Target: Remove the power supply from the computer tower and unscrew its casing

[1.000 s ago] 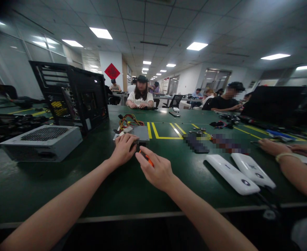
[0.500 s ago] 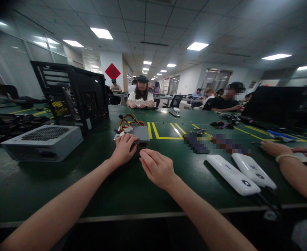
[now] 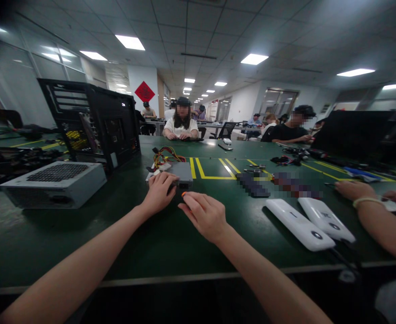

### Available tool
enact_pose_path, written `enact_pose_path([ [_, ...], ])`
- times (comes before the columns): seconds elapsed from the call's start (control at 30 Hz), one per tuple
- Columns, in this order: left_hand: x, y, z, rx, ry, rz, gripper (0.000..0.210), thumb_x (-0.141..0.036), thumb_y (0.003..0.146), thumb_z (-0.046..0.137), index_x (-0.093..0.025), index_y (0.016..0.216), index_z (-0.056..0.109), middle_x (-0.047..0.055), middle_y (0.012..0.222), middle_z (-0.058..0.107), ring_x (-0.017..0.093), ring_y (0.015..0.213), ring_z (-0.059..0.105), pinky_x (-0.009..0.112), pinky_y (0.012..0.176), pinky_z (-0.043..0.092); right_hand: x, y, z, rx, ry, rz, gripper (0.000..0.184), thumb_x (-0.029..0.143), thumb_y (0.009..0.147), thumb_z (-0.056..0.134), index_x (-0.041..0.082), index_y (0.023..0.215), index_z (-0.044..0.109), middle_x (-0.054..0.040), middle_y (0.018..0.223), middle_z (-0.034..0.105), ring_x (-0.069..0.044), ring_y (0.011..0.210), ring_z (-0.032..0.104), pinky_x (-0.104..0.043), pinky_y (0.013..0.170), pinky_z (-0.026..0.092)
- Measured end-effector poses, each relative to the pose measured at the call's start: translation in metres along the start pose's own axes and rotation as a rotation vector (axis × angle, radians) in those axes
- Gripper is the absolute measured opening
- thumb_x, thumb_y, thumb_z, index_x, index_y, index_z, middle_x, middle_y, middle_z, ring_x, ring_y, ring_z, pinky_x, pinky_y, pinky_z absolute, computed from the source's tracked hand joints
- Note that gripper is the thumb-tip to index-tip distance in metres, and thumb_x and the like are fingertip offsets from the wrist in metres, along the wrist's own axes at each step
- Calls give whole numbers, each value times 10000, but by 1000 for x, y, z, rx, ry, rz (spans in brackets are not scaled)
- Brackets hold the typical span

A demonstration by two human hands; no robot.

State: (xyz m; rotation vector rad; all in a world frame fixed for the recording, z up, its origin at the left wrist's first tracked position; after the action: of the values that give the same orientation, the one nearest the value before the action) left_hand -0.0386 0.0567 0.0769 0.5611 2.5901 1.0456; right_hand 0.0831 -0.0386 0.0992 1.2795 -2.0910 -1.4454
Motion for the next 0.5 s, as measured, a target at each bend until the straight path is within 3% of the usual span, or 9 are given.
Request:
enact_pose_path([
  [0.13, -1, 0, -1, 4, 0, -4, 276, -204, 797, 444, -230, 1064, 513, 59, 1064, 516, 221, 1007, 438, 384, 864, 288, 6, 3, -2, 7, -21, -14, 208, 152, 752, 579, 186, 919, 461, -75, 925, 633, -180, 799, 599, -307, 669, 484],
  [0.3, -2, 0, -2, 8, 4, 9, 275, -207, 801, 439, -228, 1066, 512, 63, 1070, 513, 222, 1009, 438, 386, 867, 286, 15, 2, 5, 61, 30, -83, 250, 112, 768, 539, 177, 988, 440, -100, 990, 621, -168, 799, 593, -314, 689, 482],
  [0.5, -2, 0, -2, 2, 8, 16, 277, -213, 808, 430, -224, 1073, 511, 61, 1066, 518, 220, 1002, 443, 382, 864, 288, 10, -2, 10, 98, 103, -66, 132, 179, 803, 533, 184, 916, 464, -105, 970, 617, -155, 791, 608, -266, 634, 484],
])
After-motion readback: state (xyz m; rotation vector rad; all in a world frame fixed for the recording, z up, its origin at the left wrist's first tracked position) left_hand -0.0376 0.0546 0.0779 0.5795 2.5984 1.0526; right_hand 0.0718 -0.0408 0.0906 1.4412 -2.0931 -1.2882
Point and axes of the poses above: each hand's wrist, its own y-axis towards the middle knuckle, its own z-axis out of the palm, x = y × z, the point moved 9 cm from there along y, towards the middle knuckle
